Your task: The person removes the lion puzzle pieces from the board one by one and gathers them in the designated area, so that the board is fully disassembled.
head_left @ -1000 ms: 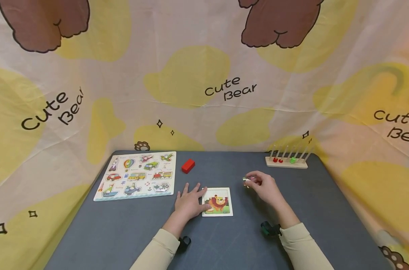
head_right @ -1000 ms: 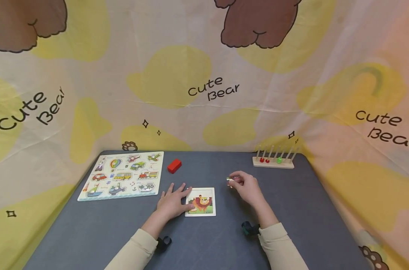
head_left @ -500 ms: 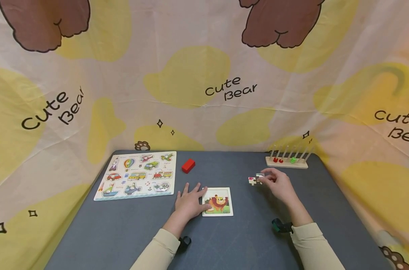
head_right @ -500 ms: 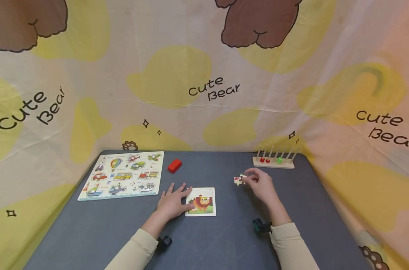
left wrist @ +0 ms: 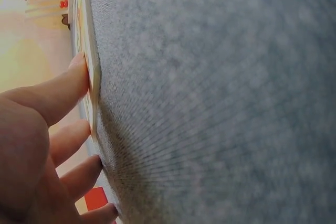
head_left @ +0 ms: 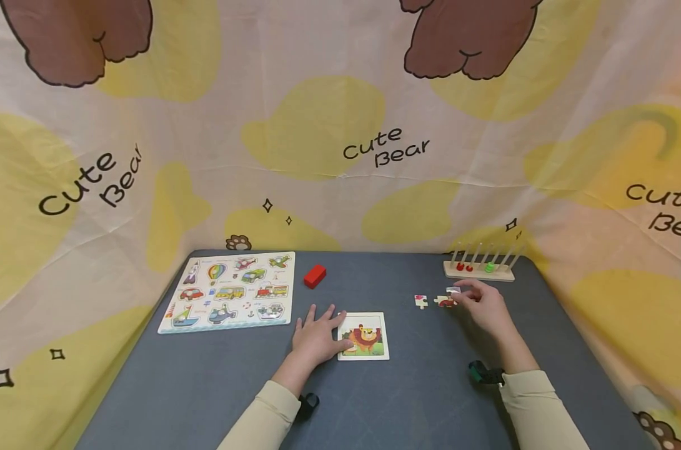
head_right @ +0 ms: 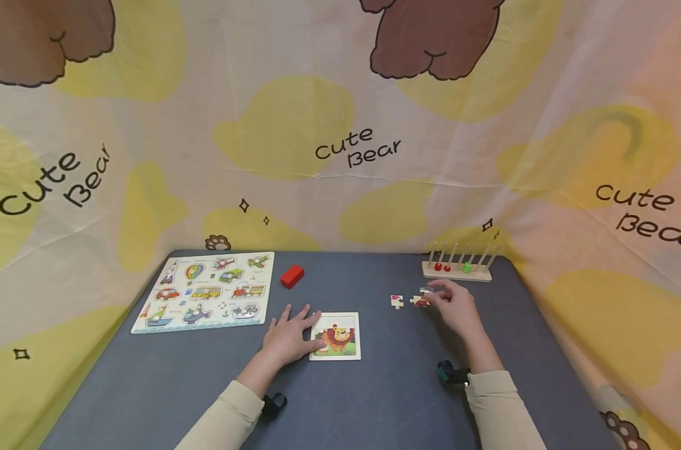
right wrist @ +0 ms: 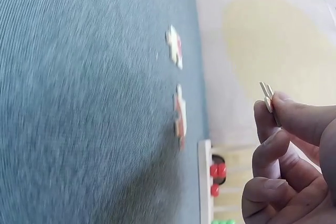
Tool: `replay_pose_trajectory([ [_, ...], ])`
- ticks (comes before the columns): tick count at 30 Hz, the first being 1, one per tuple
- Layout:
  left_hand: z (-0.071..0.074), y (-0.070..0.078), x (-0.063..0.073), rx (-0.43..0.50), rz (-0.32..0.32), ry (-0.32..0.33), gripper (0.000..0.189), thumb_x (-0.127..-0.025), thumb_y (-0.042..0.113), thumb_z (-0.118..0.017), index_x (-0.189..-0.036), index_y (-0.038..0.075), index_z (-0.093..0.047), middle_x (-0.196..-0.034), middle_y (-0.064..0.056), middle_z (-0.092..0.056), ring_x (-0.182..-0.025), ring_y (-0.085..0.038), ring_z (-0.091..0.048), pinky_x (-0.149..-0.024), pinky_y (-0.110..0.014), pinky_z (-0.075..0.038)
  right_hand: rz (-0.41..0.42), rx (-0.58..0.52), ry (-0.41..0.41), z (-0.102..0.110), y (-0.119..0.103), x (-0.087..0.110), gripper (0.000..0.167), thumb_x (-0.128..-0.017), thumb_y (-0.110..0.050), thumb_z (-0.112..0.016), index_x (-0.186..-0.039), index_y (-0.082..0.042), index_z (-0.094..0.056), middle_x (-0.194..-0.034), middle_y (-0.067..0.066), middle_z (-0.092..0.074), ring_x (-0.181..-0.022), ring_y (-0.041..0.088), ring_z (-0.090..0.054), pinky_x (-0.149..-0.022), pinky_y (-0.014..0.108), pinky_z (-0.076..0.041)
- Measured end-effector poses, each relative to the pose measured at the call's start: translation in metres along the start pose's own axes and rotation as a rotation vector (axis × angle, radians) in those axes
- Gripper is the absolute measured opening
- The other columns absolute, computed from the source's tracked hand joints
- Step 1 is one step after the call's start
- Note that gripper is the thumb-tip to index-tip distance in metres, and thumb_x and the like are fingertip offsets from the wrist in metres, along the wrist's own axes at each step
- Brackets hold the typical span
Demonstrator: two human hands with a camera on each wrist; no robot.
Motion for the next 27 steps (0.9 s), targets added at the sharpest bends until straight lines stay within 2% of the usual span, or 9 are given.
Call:
replay_pose_trajectory([
  [13, -0.001, 0.001, 0.000, -0.017, 0.002, -0.003, 0.074, -0.083, 0.055, -0.075, -0.149, 0.031, -0.052, -0.161, -0.004, -0.040, -0.154, -0.043, -0.017, -0.117, -0.070, -0.018, -0.038, 0.056, -0.016, 0.010, 0.035, -0.010, 0.031, -0.098, -0.024, -0.068, -0.122, -0.005, -0.066, -0.087, 0.014, -0.073, -0.068, 0.019, -0.057, -0.058, 0.030, -0.045],
  [27, -0.001, 0.000, -0.001, -0.016, 0.003, -0.011, 0.076, -0.083, 0.057, -0.075, -0.150, 0.031, -0.051, -0.162, -0.003, -0.039, -0.154, -0.042, -0.017, -0.118, -0.070, -0.017, -0.082, 0.099, -0.055, 0.003, 0.055, -0.019, 0.030, -0.098, -0.019, -0.067, -0.122, -0.001, -0.066, -0.082, 0.009, -0.071, -0.067, 0.017, -0.058, -0.058, 0.031, -0.045],
])
Point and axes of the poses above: each hand's wrist, its own x-axis away from the middle knuckle, its own z-axis out of the back of the hand, y = z × x, the point moved 7 cm from there along -x, towards the middle knuckle
